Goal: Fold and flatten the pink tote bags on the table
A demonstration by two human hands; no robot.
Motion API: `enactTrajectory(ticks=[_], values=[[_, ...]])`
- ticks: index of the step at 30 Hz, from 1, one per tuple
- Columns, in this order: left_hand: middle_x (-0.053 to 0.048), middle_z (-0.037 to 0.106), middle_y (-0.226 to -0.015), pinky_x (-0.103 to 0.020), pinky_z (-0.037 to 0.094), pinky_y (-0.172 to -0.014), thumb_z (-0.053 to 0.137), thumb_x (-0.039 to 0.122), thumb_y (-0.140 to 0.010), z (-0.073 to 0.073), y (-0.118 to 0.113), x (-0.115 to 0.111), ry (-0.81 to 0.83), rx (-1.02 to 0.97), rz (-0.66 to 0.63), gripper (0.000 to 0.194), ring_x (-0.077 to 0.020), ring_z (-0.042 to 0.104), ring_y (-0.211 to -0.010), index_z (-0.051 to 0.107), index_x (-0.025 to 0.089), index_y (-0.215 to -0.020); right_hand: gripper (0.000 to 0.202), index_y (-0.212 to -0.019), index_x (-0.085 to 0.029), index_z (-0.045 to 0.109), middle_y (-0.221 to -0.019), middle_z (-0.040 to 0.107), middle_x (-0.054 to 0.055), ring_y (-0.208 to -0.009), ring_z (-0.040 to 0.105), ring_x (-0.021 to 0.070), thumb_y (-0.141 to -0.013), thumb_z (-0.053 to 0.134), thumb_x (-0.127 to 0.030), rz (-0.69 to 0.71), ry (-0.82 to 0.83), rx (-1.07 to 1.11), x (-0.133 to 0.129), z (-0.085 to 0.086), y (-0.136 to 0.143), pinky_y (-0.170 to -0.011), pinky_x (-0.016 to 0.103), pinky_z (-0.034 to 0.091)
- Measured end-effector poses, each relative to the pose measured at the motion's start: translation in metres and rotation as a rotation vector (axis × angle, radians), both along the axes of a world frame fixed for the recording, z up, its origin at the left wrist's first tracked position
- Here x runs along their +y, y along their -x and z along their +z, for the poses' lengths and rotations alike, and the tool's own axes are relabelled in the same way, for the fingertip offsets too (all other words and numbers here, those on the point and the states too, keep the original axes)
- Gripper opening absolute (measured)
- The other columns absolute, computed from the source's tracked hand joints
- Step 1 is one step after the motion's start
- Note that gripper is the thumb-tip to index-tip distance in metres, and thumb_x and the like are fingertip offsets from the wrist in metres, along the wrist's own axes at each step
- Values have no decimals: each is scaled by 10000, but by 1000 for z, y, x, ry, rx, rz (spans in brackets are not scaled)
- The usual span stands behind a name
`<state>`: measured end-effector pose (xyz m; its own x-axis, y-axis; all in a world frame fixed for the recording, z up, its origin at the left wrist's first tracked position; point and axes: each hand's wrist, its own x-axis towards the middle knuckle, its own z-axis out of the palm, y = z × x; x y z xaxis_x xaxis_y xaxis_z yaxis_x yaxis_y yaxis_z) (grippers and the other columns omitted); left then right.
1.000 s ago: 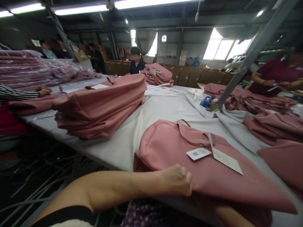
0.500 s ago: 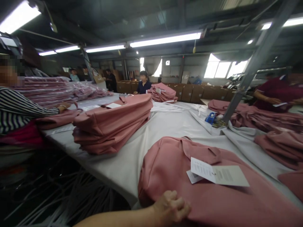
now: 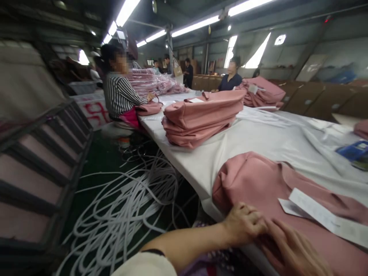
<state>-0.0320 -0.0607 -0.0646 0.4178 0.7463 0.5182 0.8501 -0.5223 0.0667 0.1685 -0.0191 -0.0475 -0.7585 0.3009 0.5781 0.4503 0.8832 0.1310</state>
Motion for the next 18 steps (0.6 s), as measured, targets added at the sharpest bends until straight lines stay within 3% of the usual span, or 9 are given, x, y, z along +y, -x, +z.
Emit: enactTrajectory(ticks=[3, 5, 8, 10, 11, 13, 15, 18], values=[[-49, 629, -1178, -350, 404, -983, 441, 195, -947, 14, 22, -15, -79, -348, 0, 257, -178, 516, -1129, 534, 210, -1187, 438, -1320, -138, 462, -1113, 612, 143, -896, 600, 254, -894, 427, -238, -108, -52, -103, 12, 13, 35, -761, 370, 476], [-63, 609, -1165, -421, 400, -1016, 536, 214, -903, 14, 50, -19, -86, -664, 217, 280, -213, 511, -1137, 503, 234, -1180, 405, -1257, -136, 490, -1022, 607, 131, -851, 585, 254, -857, 457, -187, -190, -30, -123, 15, 20, 63, -714, 360, 474], [-153, 416, -1363, -506, 389, -1025, 723, 264, -738, 4, 92, -3, 184, -1003, 481, 780, -281, 450, -1219, 279, 205, -1377, 402, -1204, -103, 493, -904, 581, 107, -773, 562, 244, -803, 504, -128, -288, 3, -117, 15, 31, 99, -648, 339, 458], [-193, 293, -1448, -473, 429, -982, 784, 284, -638, -2, 112, 16, 374, -1089, 471, 1056, -290, 465, -1207, 120, 199, -1454, 387, -1174, -84, 501, -823, 559, 83, -709, 547, 228, -788, 475, -74, -332, -4, -122, 16, 37, 112, -591, 317, 430], [-187, 304, -1451, -440, 451, -952, 804, 293, -601, -4, 118, 26, 438, -1097, 432, 1100, -282, 494, -1175, 125, 208, -1462, 370, -1152, -86, 513, -794, 548, 70, -687, 543, 219, -788, 454, -53, -334, -5, -125, 18, 40, 115, -571, 307, 416], [-119, 486, -1329, -368, 479, -879, 818, 300, -558, -6, 124, 43, 507, -1080, 353, 982, -252, 564, -1062, 323, 217, -1402, 335, -1107, -112, 542, -755, 531, 44, -657, 543, 202, -803, 424, -37, -293, 14, -110, 24, 42, 113, -557, 293, 399], [-32, 643, -1031, -301, 475, -779, 782, 283, -588, -7, 122, 56, 550, -1078, 319, 617, -215, 602, -904, 567, 193, -1159, 313, -1073, -140, 561, -747, 530, 28, -642, 550, 185, -818, 410, -42, -219, 63, -73, 30, 43, 108, -561, 284, 398], [20, 591, -701, -262, 405, -643, 669, 247, -683, -11, 110, 65, 544, -1116, 378, 144, -166, 549, -704, 586, 168, -771, 291, -1018, -159, 583, -719, 532, 17, -609, 550, 171, -825, 397, -45, -143, 102, -32, 34, 41, 102, -542, 277, 390]])
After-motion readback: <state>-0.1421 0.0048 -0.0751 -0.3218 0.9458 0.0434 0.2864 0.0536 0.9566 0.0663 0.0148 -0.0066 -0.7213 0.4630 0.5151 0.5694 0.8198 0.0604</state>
